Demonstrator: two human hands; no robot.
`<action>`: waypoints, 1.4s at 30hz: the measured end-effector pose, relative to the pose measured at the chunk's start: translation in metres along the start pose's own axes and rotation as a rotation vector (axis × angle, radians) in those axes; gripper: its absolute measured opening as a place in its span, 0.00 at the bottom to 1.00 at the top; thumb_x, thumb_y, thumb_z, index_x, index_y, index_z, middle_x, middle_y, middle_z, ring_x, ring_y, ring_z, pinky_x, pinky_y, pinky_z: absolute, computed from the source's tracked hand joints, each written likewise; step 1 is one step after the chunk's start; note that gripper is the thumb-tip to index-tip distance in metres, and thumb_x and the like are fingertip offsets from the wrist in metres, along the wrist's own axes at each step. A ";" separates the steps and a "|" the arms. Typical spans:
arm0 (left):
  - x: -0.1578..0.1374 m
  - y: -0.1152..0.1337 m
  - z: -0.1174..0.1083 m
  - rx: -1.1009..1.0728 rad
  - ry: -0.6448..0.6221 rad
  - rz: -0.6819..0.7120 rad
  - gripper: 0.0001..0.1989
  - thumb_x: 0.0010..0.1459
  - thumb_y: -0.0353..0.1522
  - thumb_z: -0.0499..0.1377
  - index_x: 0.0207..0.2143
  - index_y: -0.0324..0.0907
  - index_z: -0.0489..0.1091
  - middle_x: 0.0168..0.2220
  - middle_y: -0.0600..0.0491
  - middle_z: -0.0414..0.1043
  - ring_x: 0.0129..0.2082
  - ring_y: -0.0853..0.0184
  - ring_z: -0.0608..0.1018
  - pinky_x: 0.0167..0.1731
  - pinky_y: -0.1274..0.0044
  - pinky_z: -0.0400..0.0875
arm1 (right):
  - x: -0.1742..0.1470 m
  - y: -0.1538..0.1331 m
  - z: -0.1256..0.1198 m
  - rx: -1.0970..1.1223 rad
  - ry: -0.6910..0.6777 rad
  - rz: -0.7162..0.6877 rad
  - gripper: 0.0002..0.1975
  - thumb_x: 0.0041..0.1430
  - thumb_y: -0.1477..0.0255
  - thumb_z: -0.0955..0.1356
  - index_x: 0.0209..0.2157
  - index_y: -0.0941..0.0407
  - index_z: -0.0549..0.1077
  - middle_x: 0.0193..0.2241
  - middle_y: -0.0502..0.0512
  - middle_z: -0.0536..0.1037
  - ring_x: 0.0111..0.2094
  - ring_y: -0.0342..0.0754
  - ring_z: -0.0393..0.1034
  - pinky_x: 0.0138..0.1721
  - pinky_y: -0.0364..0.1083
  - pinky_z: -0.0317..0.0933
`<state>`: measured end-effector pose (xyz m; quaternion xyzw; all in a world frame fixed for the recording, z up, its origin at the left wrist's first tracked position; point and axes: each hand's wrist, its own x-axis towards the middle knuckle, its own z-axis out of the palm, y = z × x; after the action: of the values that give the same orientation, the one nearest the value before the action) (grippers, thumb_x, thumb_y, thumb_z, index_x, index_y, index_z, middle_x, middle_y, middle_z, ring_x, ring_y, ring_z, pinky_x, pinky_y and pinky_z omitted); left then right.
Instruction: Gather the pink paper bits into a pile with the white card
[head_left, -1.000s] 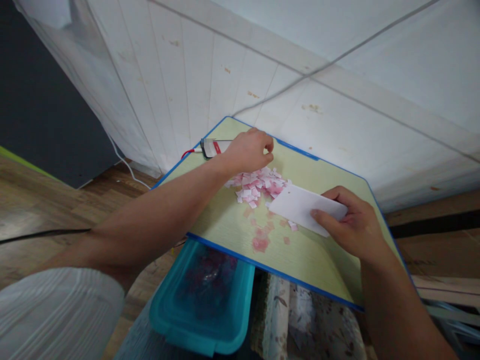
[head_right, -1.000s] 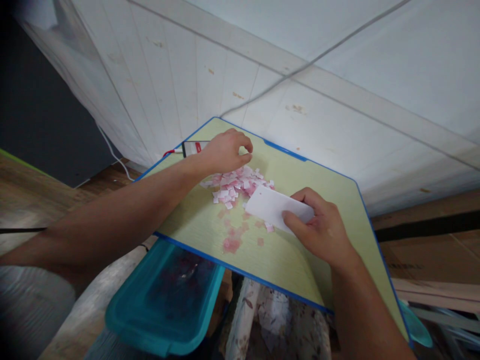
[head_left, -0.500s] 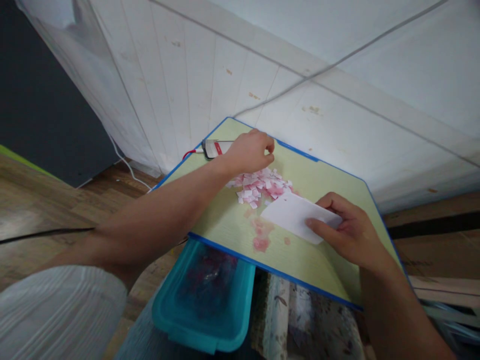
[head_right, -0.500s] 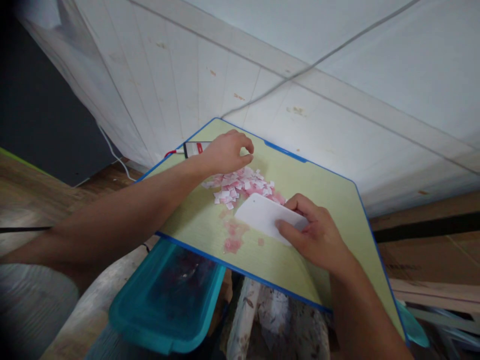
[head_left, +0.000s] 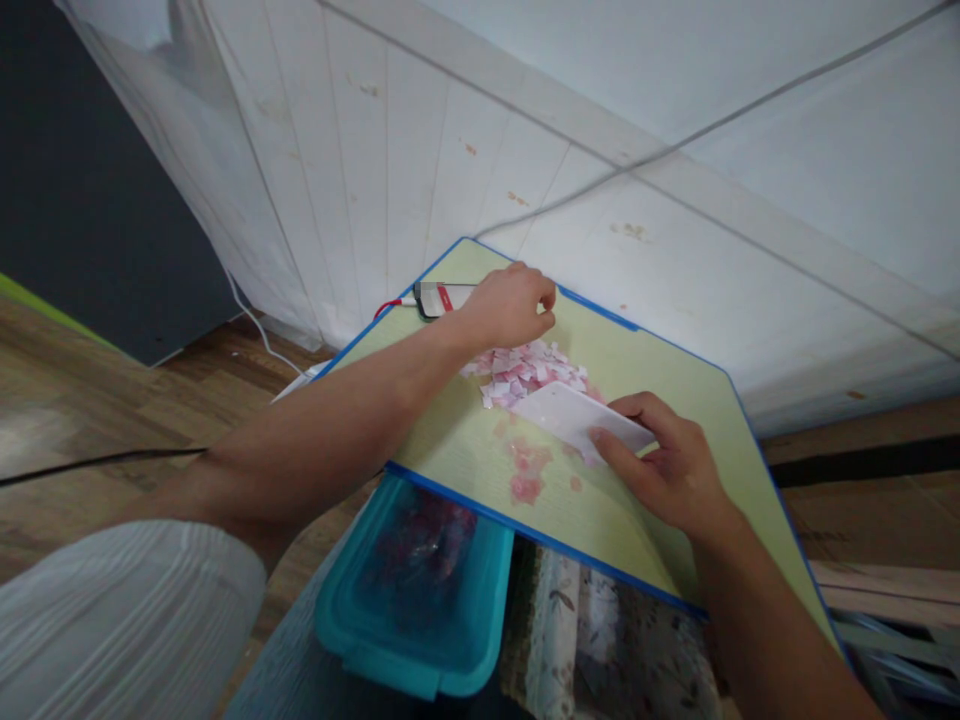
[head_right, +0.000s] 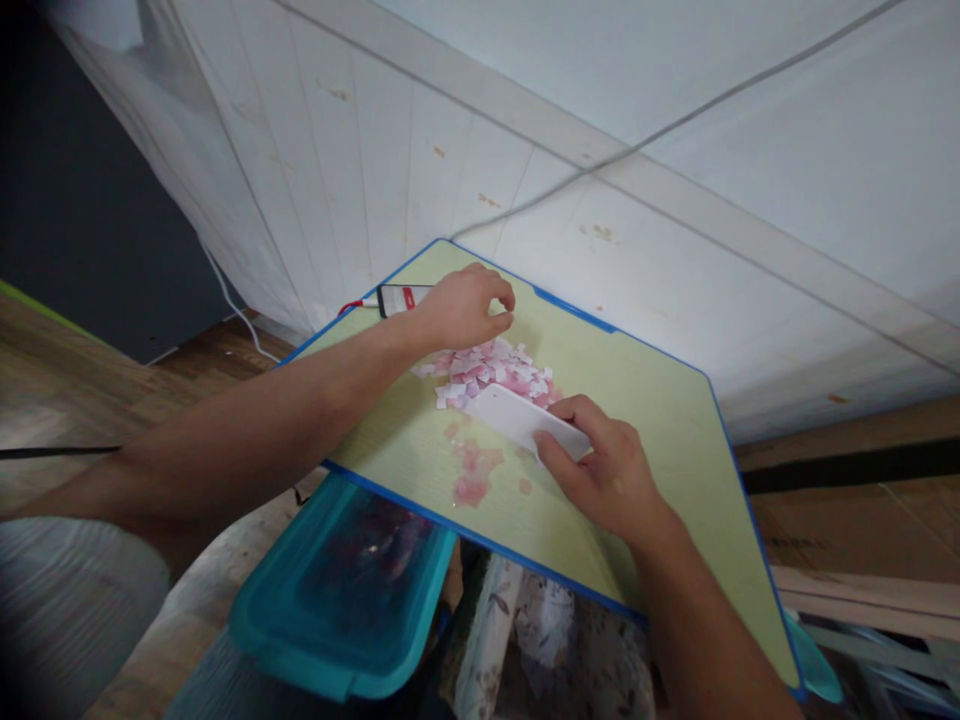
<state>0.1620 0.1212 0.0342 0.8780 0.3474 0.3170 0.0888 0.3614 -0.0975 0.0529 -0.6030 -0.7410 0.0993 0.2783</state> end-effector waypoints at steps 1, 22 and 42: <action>0.000 0.000 0.000 -0.003 -0.002 0.000 0.14 0.57 0.35 0.57 0.42 0.45 0.80 0.45 0.47 0.80 0.52 0.53 0.75 0.55 0.61 0.68 | 0.000 0.001 0.000 -0.015 0.021 0.003 0.08 0.62 0.65 0.72 0.41 0.51 0.73 0.31 0.51 0.77 0.27 0.46 0.70 0.21 0.42 0.60; 0.000 -0.003 0.002 0.005 -0.003 0.014 0.14 0.57 0.36 0.57 0.42 0.46 0.80 0.46 0.47 0.80 0.53 0.53 0.75 0.54 0.61 0.68 | -0.001 -0.004 -0.002 0.089 -0.123 -0.039 0.07 0.63 0.63 0.72 0.40 0.50 0.78 0.33 0.53 0.82 0.32 0.50 0.75 0.31 0.46 0.67; 0.000 -0.005 0.008 -0.034 0.022 -0.004 0.14 0.57 0.36 0.59 0.42 0.44 0.80 0.44 0.47 0.79 0.52 0.55 0.76 0.55 0.63 0.69 | -0.100 -0.023 -0.028 -0.225 0.229 0.431 0.11 0.61 0.59 0.73 0.38 0.51 0.74 0.27 0.49 0.75 0.25 0.47 0.69 0.24 0.44 0.61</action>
<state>0.1644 0.1260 0.0261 0.8722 0.3447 0.3323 0.1004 0.3692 -0.2040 0.0579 -0.7813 -0.5656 0.0047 0.2640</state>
